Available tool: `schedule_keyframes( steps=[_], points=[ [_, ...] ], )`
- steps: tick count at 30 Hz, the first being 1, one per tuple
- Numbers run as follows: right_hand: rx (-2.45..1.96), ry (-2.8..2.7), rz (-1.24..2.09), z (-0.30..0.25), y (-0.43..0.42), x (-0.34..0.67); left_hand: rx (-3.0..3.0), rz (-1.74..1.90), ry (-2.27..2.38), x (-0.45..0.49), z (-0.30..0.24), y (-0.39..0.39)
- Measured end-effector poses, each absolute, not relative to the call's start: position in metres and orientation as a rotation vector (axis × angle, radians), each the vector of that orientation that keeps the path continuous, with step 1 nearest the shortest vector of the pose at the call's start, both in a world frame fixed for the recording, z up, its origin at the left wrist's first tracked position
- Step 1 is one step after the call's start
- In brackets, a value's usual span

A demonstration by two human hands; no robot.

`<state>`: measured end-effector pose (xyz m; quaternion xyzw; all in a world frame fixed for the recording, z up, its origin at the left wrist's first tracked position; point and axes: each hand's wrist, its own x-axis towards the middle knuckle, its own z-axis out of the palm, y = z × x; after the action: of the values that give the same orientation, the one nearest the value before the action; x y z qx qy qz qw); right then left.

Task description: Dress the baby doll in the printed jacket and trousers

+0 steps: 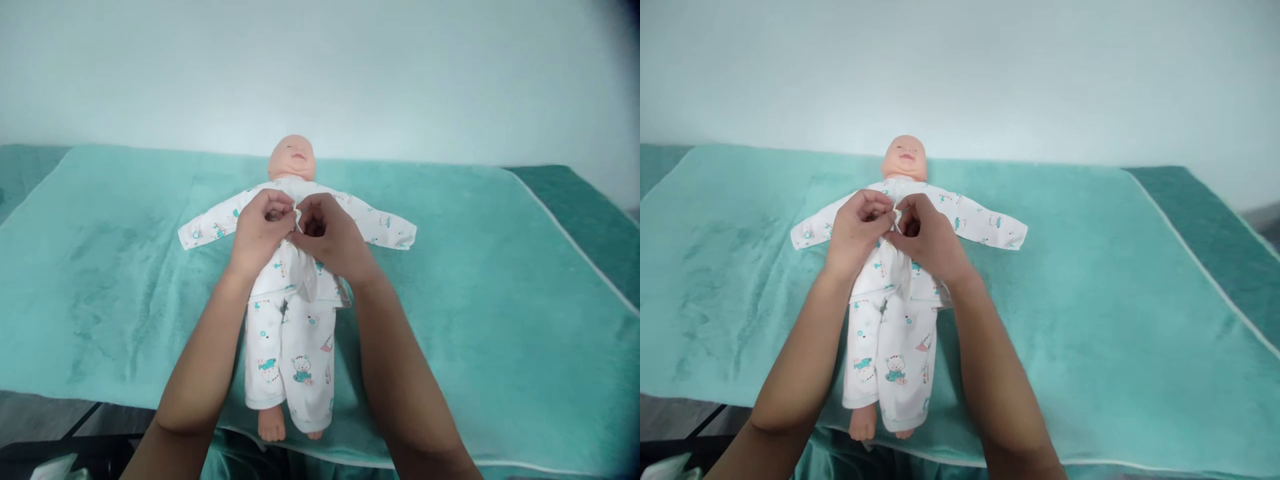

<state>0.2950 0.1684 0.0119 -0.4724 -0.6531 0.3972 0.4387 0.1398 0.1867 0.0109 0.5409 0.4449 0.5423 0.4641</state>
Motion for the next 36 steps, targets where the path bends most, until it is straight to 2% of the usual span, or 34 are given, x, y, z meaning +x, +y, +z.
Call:
schedule_keyframes(
  steps=[7, 17, 36],
  points=[
    [-1.189, -1.76, 0.964, 0.017, 0.168, 0.296, 1.378, 1.339, 1.152, 0.143, 0.012, 0.184],
    [-0.95, -1.43, 1.266, 0.007, 0.176, 0.304, 1.35, 1.374, 1.153, 0.144, 0.011, 0.185],
    [-1.218, -1.513, 1.138, 0.017, 0.172, 0.291, 1.276, 1.38, 1.064, 0.142, 0.011, 0.186]
  ],
)
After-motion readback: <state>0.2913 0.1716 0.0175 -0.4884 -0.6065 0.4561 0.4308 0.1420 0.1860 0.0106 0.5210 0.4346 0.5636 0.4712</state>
